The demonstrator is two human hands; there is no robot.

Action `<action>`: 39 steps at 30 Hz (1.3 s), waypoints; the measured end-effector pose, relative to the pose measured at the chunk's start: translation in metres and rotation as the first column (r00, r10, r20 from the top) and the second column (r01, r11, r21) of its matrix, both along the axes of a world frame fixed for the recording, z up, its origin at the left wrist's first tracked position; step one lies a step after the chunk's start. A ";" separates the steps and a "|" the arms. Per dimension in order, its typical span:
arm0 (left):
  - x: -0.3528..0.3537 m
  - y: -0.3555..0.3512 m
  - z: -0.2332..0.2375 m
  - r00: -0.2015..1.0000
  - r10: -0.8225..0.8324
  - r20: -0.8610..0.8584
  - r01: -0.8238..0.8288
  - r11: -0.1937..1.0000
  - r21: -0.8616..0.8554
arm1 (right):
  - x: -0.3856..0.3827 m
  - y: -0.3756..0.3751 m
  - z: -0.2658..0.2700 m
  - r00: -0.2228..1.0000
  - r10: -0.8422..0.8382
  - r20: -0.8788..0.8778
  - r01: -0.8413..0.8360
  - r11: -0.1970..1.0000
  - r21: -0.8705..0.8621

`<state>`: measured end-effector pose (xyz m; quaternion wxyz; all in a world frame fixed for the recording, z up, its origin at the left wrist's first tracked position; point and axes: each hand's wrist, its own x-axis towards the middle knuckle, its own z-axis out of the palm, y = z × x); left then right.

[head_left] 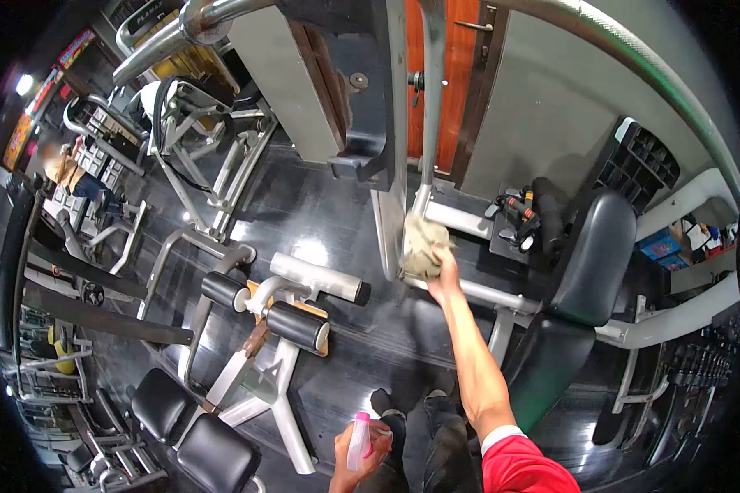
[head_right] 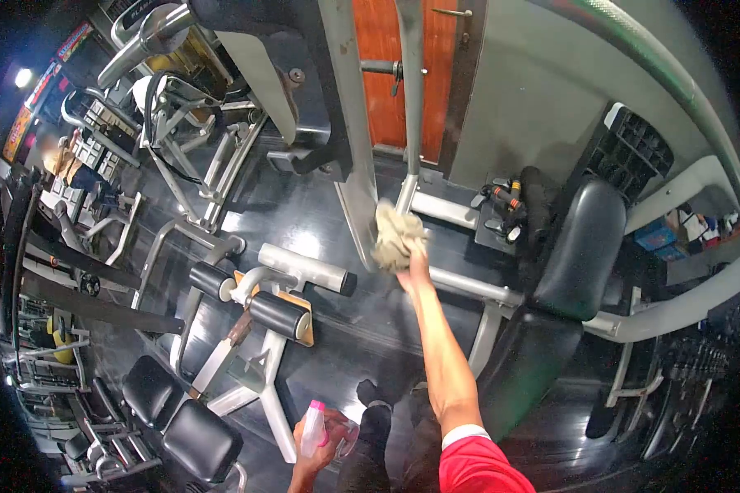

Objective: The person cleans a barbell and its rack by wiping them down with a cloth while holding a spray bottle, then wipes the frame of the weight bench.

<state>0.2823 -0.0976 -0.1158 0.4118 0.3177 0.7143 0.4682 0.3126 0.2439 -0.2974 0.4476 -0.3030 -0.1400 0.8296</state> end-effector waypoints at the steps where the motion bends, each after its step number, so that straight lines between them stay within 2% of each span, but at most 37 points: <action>1: 0.004 0.002 -0.002 1.000 0.002 0.005 -0.002 1.000 0.003 | -0.003 0.020 0.009 0.999 -0.005 -0.041 0.012 0.983 0.181; 2: 0.007 0.004 -0.006 0.999 0.026 -0.029 -0.024 0.997 0.068 | -0.009 0.036 0.034 0.991 -0.001 -0.130 0.032 0.970 0.240; 3: 0.010 0.007 -0.009 0.997 0.052 -0.063 -0.044 0.990 0.133 | -0.014 0.044 0.072 0.990 -0.061 -0.128 0.106 0.921 0.374; 4: 0.013 0.011 -0.003 0.996 0.056 -0.063 -0.047 0.990 0.134 | -0.018 0.048 0.109 0.991 -0.123 -0.051 0.133 0.885 0.446; 6: 0.020 0.020 0.011 0.995 0.095 -0.003 -0.095 0.993 0.067 | -0.035 0.063 0.126 0.899 -0.335 0.283 0.116 0.803 0.584; 8: 0.023 0.020 0.007 0.994 0.104 0.025 -0.105 0.994 0.036 | -0.051 0.044 0.178 0.801 -0.475 0.363 -0.027 0.578 0.816; 9: 0.024 0.018 0.001 0.995 0.082 0.050 -0.083 0.996 0.028 | -0.065 0.040 0.164 0.757 -0.381 0.531 -0.128 0.711 0.691; 10: 0.024 0.018 -0.002 0.995 0.059 0.077 -0.061 0.998 0.023 | -0.078 0.025 0.146 0.423 -0.714 0.558 -0.143 0.556 0.819; 11: 0.024 0.019 -0.001 0.994 0.061 0.086 -0.063 0.998 0.025 | -0.095 0.028 0.094 0.376 -0.823 0.425 -0.060 0.437 0.898; 12: 0.021 0.021 -0.001 0.997 0.063 0.054 -0.064 0.997 0.032 | -0.101 0.009 0.074 0.317 -0.738 0.596 -0.098 0.600 0.794; 13: 0.020 0.023 -0.001 0.998 0.065 0.019 -0.065 0.997 0.038 | -0.104 0.002 0.065 0.353 -0.845 0.401 0.012 0.432 0.902; 14: 0.019 0.024 -0.002 0.998 0.064 0.018 -0.065 0.997 0.038 | -0.107 -0.010 0.039 0.449 -0.739 0.503 0.036 0.577 0.816; 15: 0.018 0.024 -0.002 0.995 0.099 0.008 -0.099 0.993 0.068 | -0.104 -0.024 0.017 0.344 -0.624 0.702 -0.064 0.730 0.680; 16: 0.016 0.023 -0.003 0.991 0.134 -0.001 -0.133 0.986 0.098 | -0.100 -0.031 0.008 0.450 -0.485 0.749 -0.046 0.826 0.562; 18: 0.013 0.019 -0.010 0.988 0.152 0.008 -0.152 0.984 0.089 | -0.100 -0.034 -0.041 0.332 -0.487 0.808 0.021 0.860 0.510; 20: 0.011 0.015 -0.014 0.986 0.164 0.014 -0.165 0.982 0.089 | -0.088 -0.029 -0.076 0.491 -0.273 0.828 0.023 0.953 0.301; 21: 0.009 0.013 -0.014 0.986 0.161 0.039 -0.164 0.983 0.085 | -0.087 -0.026 -0.094 0.589 -0.310 0.747 0.108 0.946 0.307; 22: 0.007 0.013 -0.013 0.985 0.158 0.065 -0.163 0.983 0.080 | -0.084 -0.020 -0.083 0.589 -0.316 0.744 0.116 0.944 0.310; 24: 0.007 0.021 0.005 0.983 0.168 0.075 -0.174 0.981 0.080 | -0.078 0.000 -0.036 0.537 -0.575 0.617 0.033 0.745 0.666; 25: 0.008 0.024 0.011 0.979 0.184 0.088 -0.191 0.978 0.081 | -0.077 0.016 -0.008 0.790 -0.419 0.446 0.104 0.810 0.577; 26: 0.008 0.024 0.008 0.979 0.182 0.091 -0.190 0.978 0.087 | -0.077 0.034 0.029 0.949 -0.246 0.196 0.130 0.873 0.469; 27: 0.008 0.021 0.000 0.975 0.185 0.125 -0.196 0.977 0.081 | -0.080 0.044 0.085 0.939 -0.283 0.194 0.148 0.845 0.515; 28: 0.008 0.019 -0.005 0.969 0.188 0.160 -0.201 0.977 0.071 | -0.083 0.064 0.135 0.894 -0.352 0.277 0.119 0.782 0.611; 30: 0.006 0.024 -0.002 0.977 0.167 0.136 -0.174 0.984 0.042 | -0.093 0.097 0.190 0.863 -0.443 0.243 0.132 0.662 0.738; 32: 0.004 0.025 -0.004 0.984 0.140 0.113 -0.142 0.990 0.014 | -0.106 0.153 0.182 0.765 -0.483 0.426 -0.078 0.587 0.806; 33: 0.002 0.025 -0.007 0.989 0.116 0.087 -0.119 0.992 0.031 | -0.101 0.147 0.186 0.760 -0.486 0.432 -0.080 0.589 0.804; 35: 0.004 0.026 -0.009 0.994 0.091 0.066 -0.094 0.994 0.049 | -0.091 0.124 0.205 0.882 -0.358 0.306 -0.003 0.645 0.764; 36: 0.005 0.027 -0.009 0.985 0.133 0.114 -0.139 0.989 0.046 | -0.096 0.130 0.166 0.765 -0.445 0.466 -0.060 0.671 0.739; 37: 0.006 0.027 -0.010 0.971 0.176 0.160 -0.184 0.982 0.041 | -0.096 0.128 0.132 0.850 -0.281 0.445 -0.097 0.748 0.657; 38: 0.006 0.026 -0.012 0.971 0.178 0.161 -0.187 0.982 0.042 | -0.093 0.117 0.103 0.890 -0.210 0.405 -0.092 0.786 0.611; 39: 0.005 0.025 -0.015 0.973 0.172 0.155 -0.184 0.981 0.065 | -0.091 0.110 0.065 0.913 -0.093 0.398 -0.095 0.899 0.428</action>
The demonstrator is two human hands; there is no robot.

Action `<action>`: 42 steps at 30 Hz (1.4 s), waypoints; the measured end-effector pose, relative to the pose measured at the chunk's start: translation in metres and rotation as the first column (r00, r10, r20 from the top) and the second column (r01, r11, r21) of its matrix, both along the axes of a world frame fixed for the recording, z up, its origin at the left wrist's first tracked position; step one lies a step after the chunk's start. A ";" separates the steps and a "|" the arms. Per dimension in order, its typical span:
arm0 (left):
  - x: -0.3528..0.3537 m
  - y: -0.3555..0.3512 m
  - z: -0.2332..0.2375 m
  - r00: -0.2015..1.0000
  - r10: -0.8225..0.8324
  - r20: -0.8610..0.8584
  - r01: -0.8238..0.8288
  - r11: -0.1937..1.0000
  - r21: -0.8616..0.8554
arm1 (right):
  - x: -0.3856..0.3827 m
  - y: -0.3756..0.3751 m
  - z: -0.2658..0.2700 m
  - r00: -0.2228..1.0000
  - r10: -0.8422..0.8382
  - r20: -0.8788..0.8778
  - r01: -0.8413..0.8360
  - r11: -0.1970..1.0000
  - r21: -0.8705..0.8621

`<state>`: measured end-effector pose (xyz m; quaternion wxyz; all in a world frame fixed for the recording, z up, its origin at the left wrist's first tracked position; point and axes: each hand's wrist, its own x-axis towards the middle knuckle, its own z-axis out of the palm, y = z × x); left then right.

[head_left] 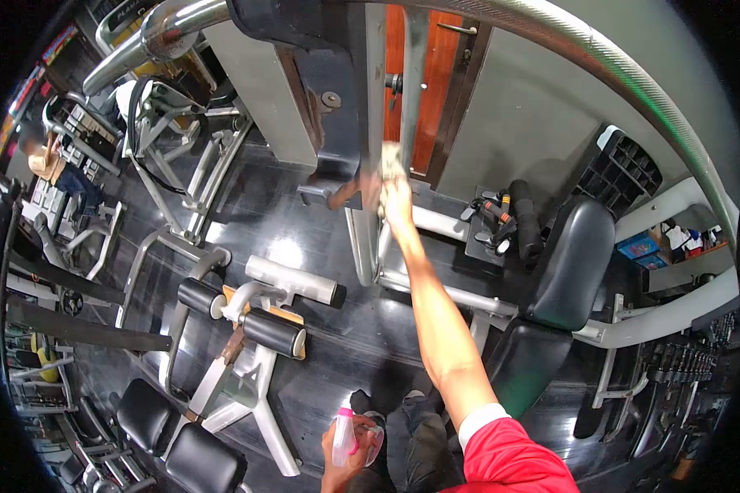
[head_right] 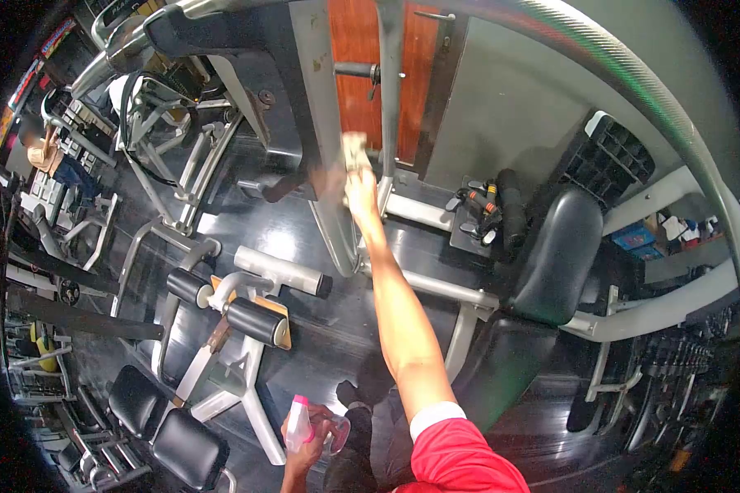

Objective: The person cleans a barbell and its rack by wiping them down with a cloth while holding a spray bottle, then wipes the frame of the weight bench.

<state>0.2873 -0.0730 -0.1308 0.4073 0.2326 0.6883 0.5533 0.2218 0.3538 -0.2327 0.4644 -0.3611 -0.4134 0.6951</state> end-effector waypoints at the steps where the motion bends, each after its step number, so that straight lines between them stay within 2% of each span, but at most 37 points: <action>1: -0.001 -0.001 -0.002 1.000 -0.004 -0.009 0.004 1.000 0.020 | -0.006 0.000 -0.066 0.999 0.036 0.008 -0.035 0.992 -0.118; 2: -0.001 -0.003 -0.001 1.000 -0.004 -0.008 0.004 1.000 0.016 | 0.013 -0.019 -0.067 0.916 0.076 0.394 -0.078 0.997 -0.012; 3: -0.002 -0.004 0.001 1.000 0.011 -0.019 -0.011 1.000 -0.007 | 0.021 -0.038 -0.087 0.915 0.078 0.395 -0.077 0.997 -0.017; 5: -0.004 -0.002 0.009 0.999 0.025 -0.032 -0.026 0.999 -0.029 | 0.029 -0.059 -0.132 0.977 0.059 0.207 -0.031 0.990 -0.135; 6: -0.007 0.001 0.018 0.996 0.006 -0.093 -0.009 0.999 -0.032 | 0.033 -0.057 -0.135 0.977 0.062 0.206 -0.033 0.990 -0.138; 7: -0.009 0.002 0.022 0.988 -0.011 -0.155 0.006 0.999 -0.036 | 0.038 -0.053 -0.137 0.990 0.107 0.088 -0.092 0.983 -0.161; 8: -0.011 -0.004 0.014 0.991 0.003 -0.130 -0.004 1.000 -0.007 | 0.038 -0.049 -0.136 0.988 0.149 -0.032 -0.152 0.972 -0.176; 9: -0.011 -0.005 0.017 0.991 0.006 -0.131 -0.007 1.000 -0.007 | 0.041 -0.050 -0.080 0.968 0.134 0.212 -0.086 0.971 -0.224; 11: -0.010 -0.003 0.021 0.996 0.080 0.036 -0.079 0.996 -0.042 | 0.032 -0.018 -0.065 0.974 0.039 0.225 -0.006 0.989 -0.147; 13: -0.014 -0.009 0.008 0.999 0.033 -0.012 -0.033 0.999 -0.030 | 0.020 0.025 -0.010 0.980 0.199 -0.019 -0.199 0.979 -0.042; 14: -0.015 -0.011 0.003 0.998 -0.009 -0.061 0.007 1.000 -0.029 | 0.021 0.048 0.031 0.938 0.345 -0.016 -0.346 0.938 -0.009; 15: -0.014 -0.008 0.004 0.998 -0.004 -0.058 0.003 1.000 -0.017 | 0.005 0.056 0.079 0.970 0.239 -0.046 -0.232 0.966 0.113; 16: -0.014 -0.006 0.006 0.999 0.008 -0.031 -0.008 1.000 0.000 | -0.006 0.067 0.121 0.981 0.154 -0.118 -0.146 0.986 0.074; 17: -0.014 -0.004 0.007 1.000 0.018 -0.005 -0.018 1.000 0.016 | -0.001 0.072 0.166 0.949 0.313 -0.028 -0.310 0.947 0.078; 18: -0.014 -0.002 0.005 1.000 0.020 -0.006 -0.020 1.000 0.021 | -0.004 0.096 0.181 0.937 0.341 0.079 -0.347 0.934 0.083; 19: -0.014 0.000 0.003 1.000 0.019 -0.024 -0.018 0.999 0.046 | -0.010 0.105 0.188 0.948 0.317 -0.018 -0.310 0.938 0.155; 21: -0.016 -0.001 0.003 0.999 0.012 -0.042 -0.009 0.997 0.071 | -0.014 0.101 0.178 0.948 0.295 -0.121 -0.266 0.941 0.208; 23: -0.016 -0.001 0.004 0.999 -0.043 -0.006 0.043 0.997 0.067 | -0.008 0.088 0.161 0.903 0.285 -0.322 -0.265 0.959 0.105; 24: -0.018 -0.001 0.003 0.999 -0.037 -0.006 0.037 0.997 0.068 | -0.007 0.085 0.153 0.879 0.307 -0.364 -0.267 0.951 0.157; 25: -0.020 -0.003 0.002 0.996 -0.068 -0.055 0.071 0.996 0.054 | -0.004 0.070 0.153 0.925 0.234 -0.299 -0.230 0.972 0.047; 27: -0.024 -0.009 0.002 0.989 -0.109 -0.104 0.112 0.993 0.026 | -0.001 0.052 0.118 0.959 0.275 -0.064 -0.272 0.961 0.051; 31: -0.027 -0.010 0.007 0.994 -0.066 -0.083 0.063 0.997 -0.036 | 0.012 0.041 0.001 0.934 0.356 -0.032 -0.357 0.929 -0.096; 33: -0.029 -0.016 0.006 0.994 -0.073 -0.085 0.065 0.994 -0.088 | 0.008 0.016 -0.048 0.954 0.143 0.263 -0.178 0.977 0.114; 35: -0.030 -0.020 0.002 0.997 -0.058 -0.054 0.053 0.996 -0.074 | 0.010 -0.001 -0.120 0.943 0.085 0.321 -0.095 0.995 0.015; 36: -0.027 -0.020 -0.003 0.997 0.065 0.032 -0.064 0.997 -0.034 | 0.017 -0.023 -0.118 0.964 0.091 0.250 -0.071 0.994 -0.089; 37: -0.027 -0.021 -0.003 0.997 0.064 0.033 -0.063 0.997 -0.036 | 0.022 -0.048 -0.116 0.980 0.088 0.178 -0.053 0.980 -0.192; 39: -0.028 -0.022 -0.002 0.999 -0.020 0.042 0.023 0.997 -0.074 | 0.019 -0.081 -0.162 0.971 -0.043 0.237 0.096 0.972 -0.216; 40: -0.028 -0.023 -0.001 0.999 -0.025 0.041 0.028 0.997 -0.076 | 0.016 -0.091 -0.160 0.971 -0.047 0.236 0.100 0.971 -0.218; 42: -0.028 -0.025 -0.001 0.998 -0.031 0.055 0.035 0.998 -0.061 | 0.010 -0.110 -0.135 0.964 -0.265 0.028 0.264 0.940 -0.218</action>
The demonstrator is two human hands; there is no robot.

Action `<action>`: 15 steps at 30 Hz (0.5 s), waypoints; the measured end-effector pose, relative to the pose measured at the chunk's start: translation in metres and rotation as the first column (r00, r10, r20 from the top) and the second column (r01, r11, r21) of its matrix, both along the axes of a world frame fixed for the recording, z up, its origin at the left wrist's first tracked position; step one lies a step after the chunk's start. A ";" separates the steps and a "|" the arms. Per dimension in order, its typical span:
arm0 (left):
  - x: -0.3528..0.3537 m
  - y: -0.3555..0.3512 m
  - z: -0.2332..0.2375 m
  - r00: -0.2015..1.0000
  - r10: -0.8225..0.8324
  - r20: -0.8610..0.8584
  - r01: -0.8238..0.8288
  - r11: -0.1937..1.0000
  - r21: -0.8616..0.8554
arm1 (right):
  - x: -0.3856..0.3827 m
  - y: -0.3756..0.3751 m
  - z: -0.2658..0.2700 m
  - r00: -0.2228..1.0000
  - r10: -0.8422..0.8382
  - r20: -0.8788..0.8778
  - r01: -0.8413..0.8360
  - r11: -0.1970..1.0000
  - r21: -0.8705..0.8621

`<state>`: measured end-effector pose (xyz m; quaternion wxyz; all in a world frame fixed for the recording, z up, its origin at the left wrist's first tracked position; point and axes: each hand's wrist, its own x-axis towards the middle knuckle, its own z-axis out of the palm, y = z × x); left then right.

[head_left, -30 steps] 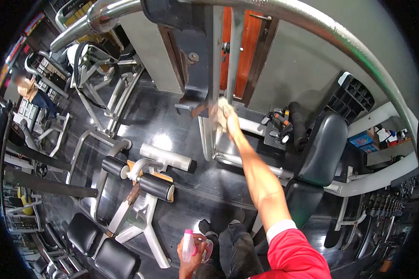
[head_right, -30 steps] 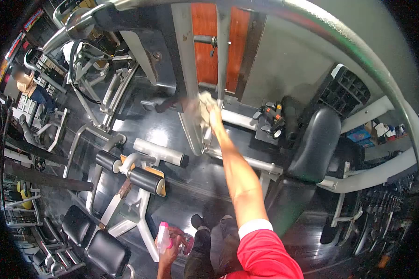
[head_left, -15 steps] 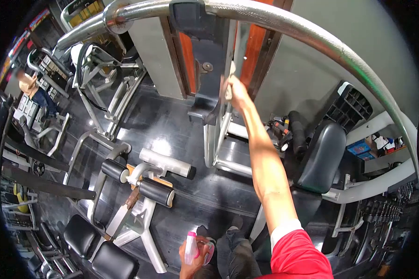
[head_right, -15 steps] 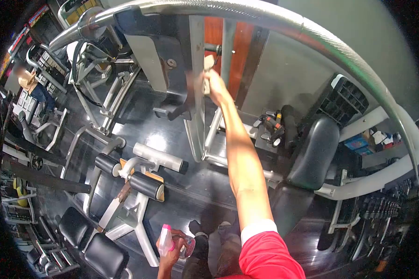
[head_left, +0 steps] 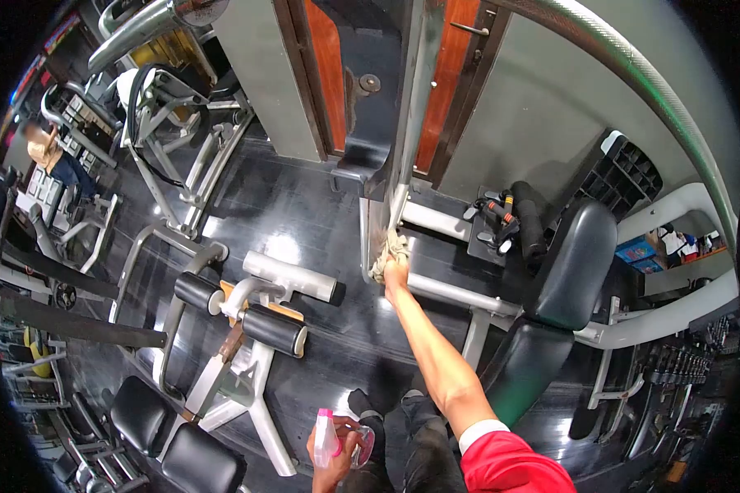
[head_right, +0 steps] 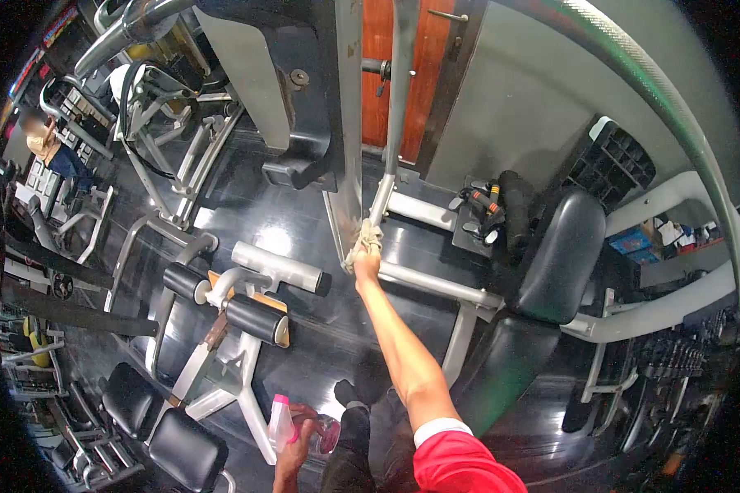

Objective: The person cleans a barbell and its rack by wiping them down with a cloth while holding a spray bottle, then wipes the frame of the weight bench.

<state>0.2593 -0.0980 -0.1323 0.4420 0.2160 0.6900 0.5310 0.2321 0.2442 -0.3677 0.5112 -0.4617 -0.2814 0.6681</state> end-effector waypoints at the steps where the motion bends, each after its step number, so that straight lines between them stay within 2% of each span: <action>1: 0.000 -0.001 0.000 1.000 -0.002 -0.001 0.002 1.000 -0.003 | -0.004 -0.003 0.022 1.000 -0.002 -0.001 0.002 1.000 -0.003; 3: 0.000 -0.001 0.001 0.996 0.088 -0.020 -0.087 0.995 0.044 | -0.010 0.001 0.086 0.994 -0.061 0.093 0.058 0.998 0.033; 5: -0.002 -0.008 -0.004 0.999 0.042 -0.016 -0.041 0.999 0.034 | -0.014 -0.002 0.159 0.966 -0.100 0.240 0.056 0.982 0.182; 6: -0.003 -0.011 -0.006 1.000 -0.002 -0.013 0.002 1.000 0.026 | -0.021 -0.004 0.164 0.934 -0.242 0.264 0.116 0.902 0.417; 7: -0.003 -0.014 -0.009 1.000 -0.008 -0.010 0.008 1.000 0.027 | -0.017 -0.018 0.201 0.939 -0.183 0.291 0.047 0.907 0.419; 9: -0.003 -0.016 -0.013 0.998 0.026 0.062 -0.029 0.999 0.045 | -0.034 -0.019 0.174 0.707 -0.584 0.398 0.099 0.640 0.762; 10: -0.003 -0.016 -0.013 0.998 0.010 0.060 -0.012 0.999 0.033 | -0.034 -0.024 0.154 0.716 -0.553 0.427 0.046 0.647 0.761; 11: -0.004 -0.016 -0.014 0.998 -0.002 0.057 0.000 0.999 0.036 | -0.034 -0.030 0.120 0.665 -0.522 0.535 -0.045 0.687 0.726; 12: -0.004 -0.018 -0.015 0.999 -0.033 0.031 0.032 0.999 0.039 | -0.033 -0.040 0.093 0.681 -0.454 0.575 -0.061 0.747 0.663; 15: -0.009 -0.035 -0.028 0.995 -0.085 -0.057 0.086 0.996 0.013 | -0.022 -0.065 0.029 0.663 -0.201 0.721 -0.103 0.930 0.353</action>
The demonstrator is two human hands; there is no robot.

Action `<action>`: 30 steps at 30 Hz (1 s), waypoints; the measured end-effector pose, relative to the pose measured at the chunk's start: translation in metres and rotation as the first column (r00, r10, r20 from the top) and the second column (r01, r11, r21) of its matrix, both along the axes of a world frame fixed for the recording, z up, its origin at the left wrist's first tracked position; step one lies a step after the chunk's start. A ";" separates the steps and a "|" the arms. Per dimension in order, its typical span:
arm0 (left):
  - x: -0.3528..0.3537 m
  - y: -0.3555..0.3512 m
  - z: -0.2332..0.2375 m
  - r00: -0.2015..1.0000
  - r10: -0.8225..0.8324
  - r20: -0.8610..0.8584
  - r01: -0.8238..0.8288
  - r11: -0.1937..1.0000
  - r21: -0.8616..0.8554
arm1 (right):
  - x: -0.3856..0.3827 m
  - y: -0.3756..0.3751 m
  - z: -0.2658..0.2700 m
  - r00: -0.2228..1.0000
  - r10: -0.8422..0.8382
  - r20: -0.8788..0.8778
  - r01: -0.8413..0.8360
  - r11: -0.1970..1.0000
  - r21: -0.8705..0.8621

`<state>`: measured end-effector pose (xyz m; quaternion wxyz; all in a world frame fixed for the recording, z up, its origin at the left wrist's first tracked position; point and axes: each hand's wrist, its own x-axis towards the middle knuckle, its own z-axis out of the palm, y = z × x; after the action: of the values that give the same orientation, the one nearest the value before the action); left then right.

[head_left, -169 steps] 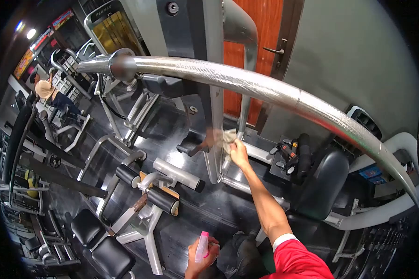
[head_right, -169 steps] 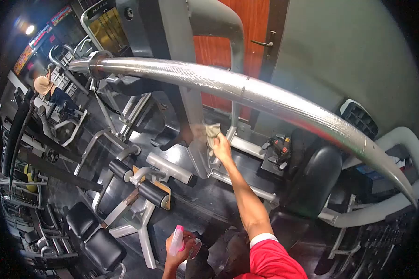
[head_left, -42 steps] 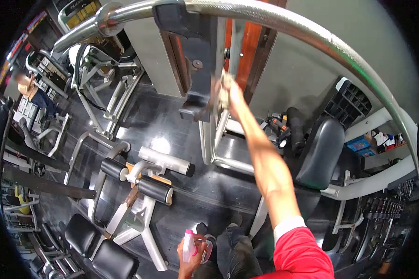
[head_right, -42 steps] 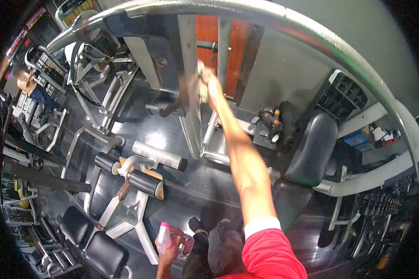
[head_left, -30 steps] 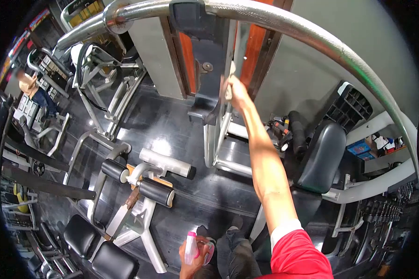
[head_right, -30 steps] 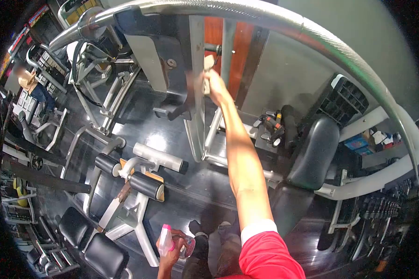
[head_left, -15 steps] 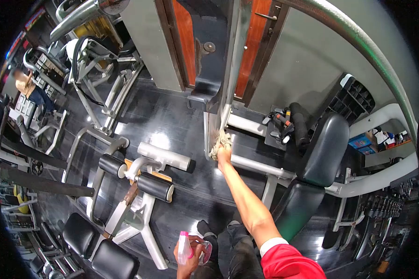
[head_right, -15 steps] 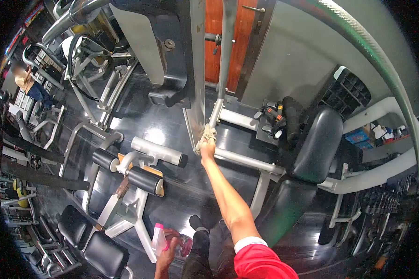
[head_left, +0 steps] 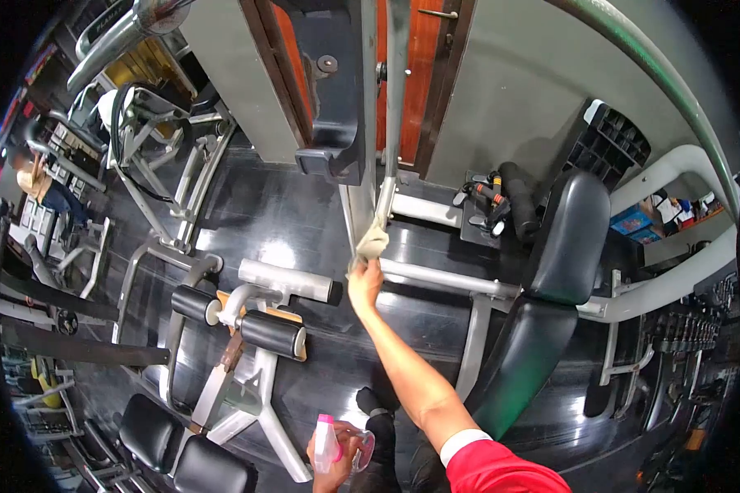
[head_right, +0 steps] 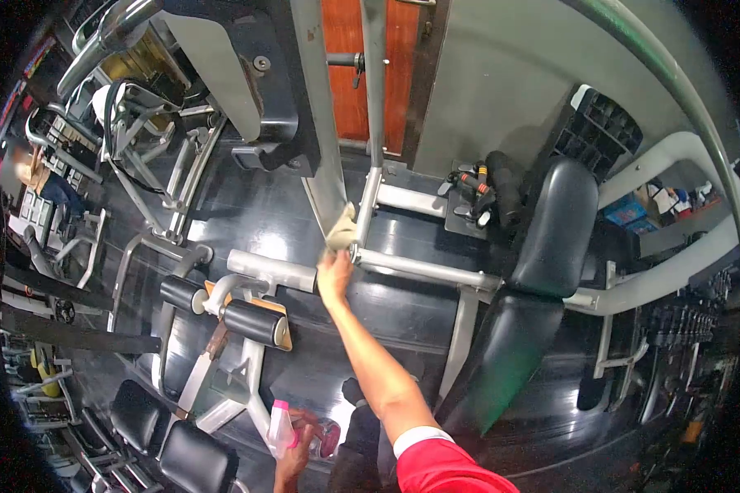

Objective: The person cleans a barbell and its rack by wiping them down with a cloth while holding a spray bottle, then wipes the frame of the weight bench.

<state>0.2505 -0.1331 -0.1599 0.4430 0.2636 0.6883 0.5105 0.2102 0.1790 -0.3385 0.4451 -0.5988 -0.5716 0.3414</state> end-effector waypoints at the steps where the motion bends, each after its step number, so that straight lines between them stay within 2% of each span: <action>1: 0.000 -0.002 0.000 1.000 0.009 -0.021 -0.009 1.000 0.019 | 0.005 0.004 -0.011 0.998 -0.021 -0.066 0.011 0.991 -0.136; 2: -0.001 -0.002 0.000 0.999 0.019 -0.041 -0.018 0.999 0.040 | 0.010 0.009 -0.006 0.991 -0.049 -0.128 0.013 0.963 -0.268; 3: -0.001 -0.002 0.002 0.998 0.039 0.057 -0.043 0.997 0.069 | 0.015 0.018 -0.001 0.986 -0.036 -0.161 -0.014 0.954 -0.301; 4: -0.004 -0.002 0.003 0.998 0.035 0.058 -0.039 0.997 0.067 | 0.023 0.027 0.037 0.950 -0.054 -0.307 -0.099 0.881 -0.462; 5: -0.008 -0.002 0.004 0.998 -0.037 0.046 0.034 0.998 0.056 | 0.014 0.046 0.012 0.942 -0.078 -0.326 -0.016 0.961 -0.276; 6: -0.011 0.000 0.004 0.993 -0.112 0.033 0.110 0.993 0.050 | 0.018 0.054 0.065 0.920 -0.012 -0.391 -0.021 0.996 -0.082; 7: -0.011 0.003 0.005 0.993 -0.118 0.032 0.116 0.992 0.057 | 0.013 0.087 0.058 0.958 0.095 -0.271 -0.079 0.994 0.069; 8: -0.009 0.005 0.007 0.997 -0.073 0.032 0.071 0.995 0.077 | 0.022 0.100 0.120 0.812 0.183 -0.554 -0.198 0.980 0.032; 9: -0.009 0.006 0.009 0.999 -0.030 0.032 0.026 0.995 0.096 | 0.020 0.122 0.158 0.741 0.230 -0.631 -0.236 0.969 0.075; 10: -0.011 0.006 0.008 0.999 -0.036 0.030 0.033 0.995 0.098 | 0.016 0.144 0.200 0.733 0.286 -0.617 -0.217 0.958 0.186; 11: -0.012 0.005 0.006 0.996 -0.083 -0.032 0.086 0.991 0.101 | 0.017 0.155 0.249 0.676 0.374 -0.635 -0.239 0.926 0.291; 12: -0.014 0.004 0.004 0.987 -0.128 -0.094 0.137 0.985 0.101 | 0.007 0.190 0.266 0.636 0.407 -0.655 -0.225 0.910 0.347; 14: -0.017 0.005 0.003 0.978 -0.155 -0.139 0.169 0.982 0.089 | 0.012 0.198 0.326 0.535 0.408 -0.740 -0.334 0.906 0.258; 15: -0.019 0.005 0.004 0.966 -0.180 -0.184 0.197 0.977 0.078 | 0.008 0.214 0.324 0.530 0.493 -0.690 -0.312 0.870 0.382; 16: -0.019 0.006 0.006 0.967 -0.178 -0.183 0.195 0.978 0.079 | 0.005 0.227 0.317 0.527 0.573 -0.628 -0.289 0.816 0.501; 17: -0.020 0.007 0.007 0.961 -0.179 -0.209 0.202 0.975 0.097 | 0.015 0.222 0.307 0.444 0.530 -0.722 -0.438 0.832 0.342; 18: -0.021 0.007 0.008 0.955 -0.179 -0.238 0.210 0.971 0.112 | 0.022 0.238 0.288 0.747 0.525 -0.408 -0.582 0.813 -0.019; 19: -0.023 0.005 0.008 0.954 -0.180 -0.239 0.209 0.972 0.105 | 0.008 0.258 0.231 0.798 0.562 -0.217 -0.549 0.827 0.124; 20: -0.023 0.003 0.007 0.971 -0.153 -0.184 0.175 0.978 0.114 | 0.011 0.230 0.208 0.759 0.582 -0.291 -0.541 0.813 0.216; 21: -0.022 0.003 0.005 0.984 -0.124 -0.125 0.140 0.982 0.123 | 0.015 0.223 0.171 0.764 0.553 -0.333 -0.581 0.813 0.018; 22: -0.021 0.001 0.005 0.985 -0.125 -0.119 0.139 0.983 0.120 | 0.012 0.215 0.120 0.693 0.556 -0.459 -0.533 0.824 0.193; 23: -0.022 0.000 0.004 0.992 -0.106 -0.064 0.112 0.989 0.097 | 0.020 0.199 0.091 0.724 0.454 -0.520 -0.546 0.837 -0.029; 24: -0.022 -0.002 0.003 0.996 -0.083 -0.009 0.084 0.994 0.070 | 0.024 0.190 0.047 0.709 0.393 -0.586 -0.571 0.807 -0.150; 25: -0.023 -0.005 -0.002 0.997 -0.074 -0.015 0.075 0.995 0.059 | 0.029 0.163 0.027 0.794 0.358 -0.492 -0.484 0.861 -0.154; 26: -0.023 -0.008 -0.007 0.997 -0.074 -0.016 0.074 0.996 0.054 | 0.030 0.148 -0.018 0.903 0.284 -0.322 -0.366 0.900 -0.235; 27: -0.022 -0.011 -0.013 0.999 -0.015 0.043 0.013 0.999 0.045 | 0.029 0.123 -0.062 0.957 0.232 -0.171 -0.237 0.972 -0.004; 28: -0.021 -0.013 -0.018 0.994 0.045 0.100 -0.048 0.998 0.031 | 0.035 0.102 -0.096 0.948 0.221 -0.228 -0.271 0.938 -0.218; 29: -0.020 -0.014 -0.021 0.994 0.044 0.097 -0.046 0.999 0.020 | 0.043 0.070 -0.091 0.978 0.207 -0.038 -0.210 0.973 -0.095; 30: -0.019 -0.014 -0.023 0.991 0.049 0.128 -0.050 0.999 0.002 | 0.047 0.052 -0.116 0.973 0.225 0.043 -0.207 0.946 -0.251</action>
<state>0.2319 -0.1471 -0.1824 0.4725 0.2145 0.6635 0.5389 0.2569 0.2311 -0.4545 0.3073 -0.5946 -0.6028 0.4344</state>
